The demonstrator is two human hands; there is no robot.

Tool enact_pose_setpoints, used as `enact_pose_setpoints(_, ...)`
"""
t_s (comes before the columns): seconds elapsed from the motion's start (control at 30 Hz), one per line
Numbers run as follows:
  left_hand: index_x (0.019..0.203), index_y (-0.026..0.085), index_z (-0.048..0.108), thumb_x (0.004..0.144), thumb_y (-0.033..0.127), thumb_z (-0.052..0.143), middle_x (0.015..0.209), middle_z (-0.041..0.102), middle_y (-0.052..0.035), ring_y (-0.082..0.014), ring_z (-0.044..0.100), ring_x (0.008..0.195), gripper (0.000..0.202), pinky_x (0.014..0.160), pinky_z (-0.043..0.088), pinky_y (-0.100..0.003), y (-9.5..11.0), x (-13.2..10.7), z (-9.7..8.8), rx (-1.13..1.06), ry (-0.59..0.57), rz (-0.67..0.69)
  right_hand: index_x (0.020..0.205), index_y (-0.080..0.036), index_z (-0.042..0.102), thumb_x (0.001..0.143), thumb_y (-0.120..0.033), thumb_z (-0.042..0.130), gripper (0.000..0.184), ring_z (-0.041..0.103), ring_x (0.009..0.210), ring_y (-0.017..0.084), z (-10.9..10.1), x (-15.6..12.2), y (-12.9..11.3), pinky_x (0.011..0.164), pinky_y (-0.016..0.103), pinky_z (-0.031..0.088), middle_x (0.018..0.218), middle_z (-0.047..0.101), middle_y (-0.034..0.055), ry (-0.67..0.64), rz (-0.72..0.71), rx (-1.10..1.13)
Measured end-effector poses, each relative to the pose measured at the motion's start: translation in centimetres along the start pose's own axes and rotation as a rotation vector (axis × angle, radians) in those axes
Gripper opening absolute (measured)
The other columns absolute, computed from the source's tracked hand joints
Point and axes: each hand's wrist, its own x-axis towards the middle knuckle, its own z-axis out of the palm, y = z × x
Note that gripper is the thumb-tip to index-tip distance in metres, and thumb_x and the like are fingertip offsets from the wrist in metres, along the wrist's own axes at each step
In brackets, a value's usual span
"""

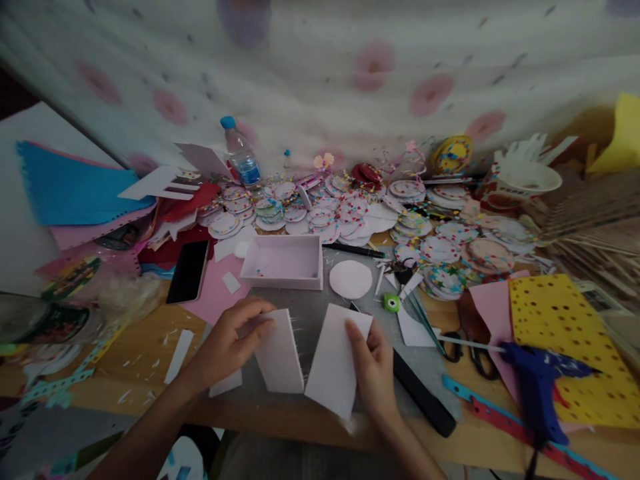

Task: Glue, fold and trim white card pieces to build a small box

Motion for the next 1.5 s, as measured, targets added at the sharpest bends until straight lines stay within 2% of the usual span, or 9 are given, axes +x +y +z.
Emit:
enact_pose_setpoints(0.23, 0.092, 0.02, 0.063, 0.085, 0.027, 0.057, 0.091, 0.065, -0.0035, -0.0201, 0.058, 0.089, 0.011, 0.081, 0.042, -0.032, 0.0, 0.3, 0.0, -0.052, -0.058, -0.07, 0.08, -0.023, 0.055, 0.079, -0.05, 0.065, 0.029, 0.05, 0.053, 0.014, 0.5, -0.8, -0.5, 0.043, 0.022, 0.037, 0.063, 0.057, -0.0012, -0.103, -0.031, -0.039)
enact_pose_setpoints(0.37, 0.089, 0.02, 0.063, 0.085, 0.027, 0.057, 0.088, 0.065, -0.0031, -0.0203, 0.058, 0.089, 0.01, 0.081, 0.041, -0.032, 0.2, 0.4, 0.0, -0.03, -0.076, -0.045, 0.085, -0.024, 0.057, 0.082, -0.047, 0.064, 0.024, 0.052, 0.06, 0.015, 0.8, -0.8, -0.3, 0.051, 0.023, 0.041, 0.07, 0.06, -0.0005, -0.127, -0.065, -0.055)
enact_pose_setpoints(0.47, 0.089, 0.02, 0.063, 0.085, 0.026, 0.057, 0.089, 0.066, -0.0031, -0.0206, 0.057, 0.089, 0.009, 0.082, 0.04, -0.033, 0.3, 0.3, 0.1, -0.006, -0.081, -0.021, 0.083, -0.023, 0.057, 0.079, -0.049, 0.066, 0.027, 0.052, 0.058, 0.016, 0.9, -0.5, -0.1, 0.05, 0.024, 0.041, 0.07, 0.061, 0.0003, -0.144, -0.088, -0.094)
enact_pose_setpoints(0.83, 0.089, 0.017, 0.064, 0.082, 0.022, 0.057, 0.09, 0.068, -0.0049, -0.0212, 0.058, 0.089, 0.011, 0.083, 0.04, -0.036, -0.1, 0.4, 0.3, 0.016, -0.078, -0.043, 0.087, -0.022, 0.057, 0.084, -0.046, 0.061, 0.025, 0.049, 0.058, 0.013, 2.0, -1.0, 0.4, 0.049, 0.021, 0.04, 0.073, 0.06, -0.0006, -0.125, -0.154, -0.106)
enact_pose_setpoints(1.03, 0.087, 0.017, 0.064, 0.083, 0.023, 0.055, 0.092, 0.069, -0.0061, -0.0232, 0.059, 0.092, 0.012, 0.087, 0.038, -0.039, -1.1, 0.9, 0.9, 0.06, -0.108, -0.084, 0.088, -0.021, 0.056, 0.086, -0.047, 0.057, 0.027, 0.054, 0.069, 0.016, 2.1, 0.4, 1.3, 0.054, 0.023, 0.043, 0.08, 0.06, 0.0015, -0.137, -0.21, -0.186)
enact_pose_setpoints(1.23, 0.094, 0.017, 0.066, 0.083, 0.027, 0.055, 0.098, 0.071, -0.0061, -0.0211, 0.063, 0.092, 0.018, 0.081, 0.044, -0.031, -3.2, 1.9, 1.5, 0.008, -0.212, -0.111, 0.104, -0.02, 0.055, 0.087, -0.043, 0.055, 0.029, 0.058, 0.078, 0.021, 0.7, 1.7, 1.1, 0.065, 0.032, 0.05, 0.091, 0.063, 0.0054, -0.245, -0.254, -0.328)
enact_pose_setpoints(1.3, 0.094, 0.018, 0.067, 0.082, 0.027, 0.055, 0.098, 0.071, -0.0056, -0.0214, 0.063, 0.093, 0.019, 0.082, 0.044, -0.031, -3.6, 2.1, 1.6, 0.002, -0.238, -0.115, 0.116, -0.021, 0.049, 0.087, -0.039, 0.057, 0.035, 0.058, 0.092, 0.023, -0.5, 1.6, 1.0, 0.079, 0.037, 0.05, 0.106, 0.06, 0.0082, -0.26, -0.322, -0.394)
enact_pose_setpoints(1.4, 0.096, 0.019, 0.068, 0.082, 0.028, 0.056, 0.1, 0.071, -0.0065, -0.0238, 0.062, 0.097, 0.021, 0.086, 0.042, -0.034, -3.9, 2.2, 1.6, -0.005, -0.254, -0.137, 0.135, -0.021, 0.033, 0.086, -0.031, 0.059, 0.057, 0.047, 0.119, 0.026, -2.5, 1.0, 0.8, 0.102, 0.047, 0.039, 0.132, 0.045, 0.0133, -0.287, -0.556, -0.668)
enact_pose_setpoints(1.5, 0.1, 0.018, 0.067, 0.082, 0.031, 0.055, 0.103, 0.07, -0.0074, -0.0242, 0.061, 0.099, 0.025, 0.088, 0.042, -0.034, -4.2, 2.2, 1.4, -0.062, -0.3, -0.175, 0.143, -0.018, 0.023, 0.083, -0.025, 0.06, 0.071, 0.027, 0.136, 0.03, -4.0, 0.4, -0.1, 0.11, 0.052, 0.029, 0.148, 0.027, 0.017, -0.47, -0.758, -0.973)
